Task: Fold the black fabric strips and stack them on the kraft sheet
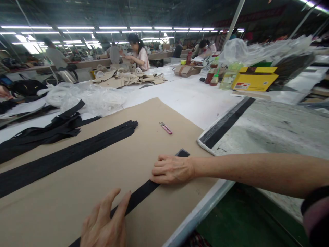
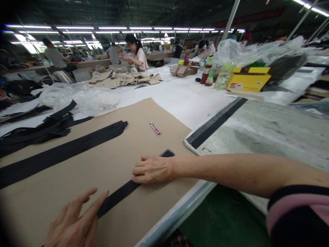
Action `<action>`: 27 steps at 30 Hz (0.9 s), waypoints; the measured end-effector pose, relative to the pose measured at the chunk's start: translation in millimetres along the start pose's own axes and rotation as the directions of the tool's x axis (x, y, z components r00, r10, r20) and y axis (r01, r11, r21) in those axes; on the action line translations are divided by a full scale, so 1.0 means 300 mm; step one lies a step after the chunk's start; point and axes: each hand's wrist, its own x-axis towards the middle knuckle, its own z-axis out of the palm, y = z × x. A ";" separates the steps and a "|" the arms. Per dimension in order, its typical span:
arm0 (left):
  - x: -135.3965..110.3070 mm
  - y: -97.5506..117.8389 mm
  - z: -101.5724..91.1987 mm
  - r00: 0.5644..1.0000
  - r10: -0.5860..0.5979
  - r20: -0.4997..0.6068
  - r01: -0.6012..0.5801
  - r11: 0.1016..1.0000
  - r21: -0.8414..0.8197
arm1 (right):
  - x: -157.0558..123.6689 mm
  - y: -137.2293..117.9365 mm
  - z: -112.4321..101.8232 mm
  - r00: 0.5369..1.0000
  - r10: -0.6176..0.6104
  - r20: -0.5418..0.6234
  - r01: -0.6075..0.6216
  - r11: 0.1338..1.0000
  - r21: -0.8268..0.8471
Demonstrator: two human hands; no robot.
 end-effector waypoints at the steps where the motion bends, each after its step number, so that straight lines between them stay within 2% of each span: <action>1: 0.029 0.020 0.008 0.998 0.054 -0.027 -0.057 0.994 -0.097 | 0.001 0.000 0.002 1.000 0.002 -0.006 -0.002 1.000 -0.001; 2: 0.056 0.042 0.020 0.994 0.096 -0.045 -0.103 0.977 -0.187 | 0.000 0.000 0.004 1.000 0.005 -0.010 -0.005 1.000 -0.001; 4: 0.094 0.086 0.052 0.993 0.117 -0.033 -0.122 0.950 -0.288 | -0.005 0.002 0.007 1.000 0.011 -0.014 -0.011 1.000 0.003; 7: 0.107 0.128 0.092 0.992 0.126 0.019 -0.116 0.956 -0.270 | -0.026 0.013 0.010 1.000 0.004 -0.003 -0.004 1.000 0.004; 11: 0.091 0.125 0.110 0.982 0.188 0.032 -0.176 0.959 -0.221 | -0.070 0.032 0.007 1.000 0.001 0.019 -0.001 1.000 -0.007; 17: 0.110 0.142 0.097 0.980 0.186 0.070 -0.174 0.974 -0.142 | -0.129 0.048 -0.013 0.999 0.025 0.048 -0.023 0.999 -0.047; 22: 0.141 0.187 0.054 0.983 0.101 0.153 -0.088 0.992 -0.089 | -0.155 0.054 -0.026 0.998 0.032 0.055 -0.029 0.998 -0.063; 27: 0.166 0.204 0.028 0.976 0.107 0.189 -0.098 0.994 -0.057 | -0.168 0.057 -0.022 0.999 0.023 0.047 -0.020 0.997 -0.080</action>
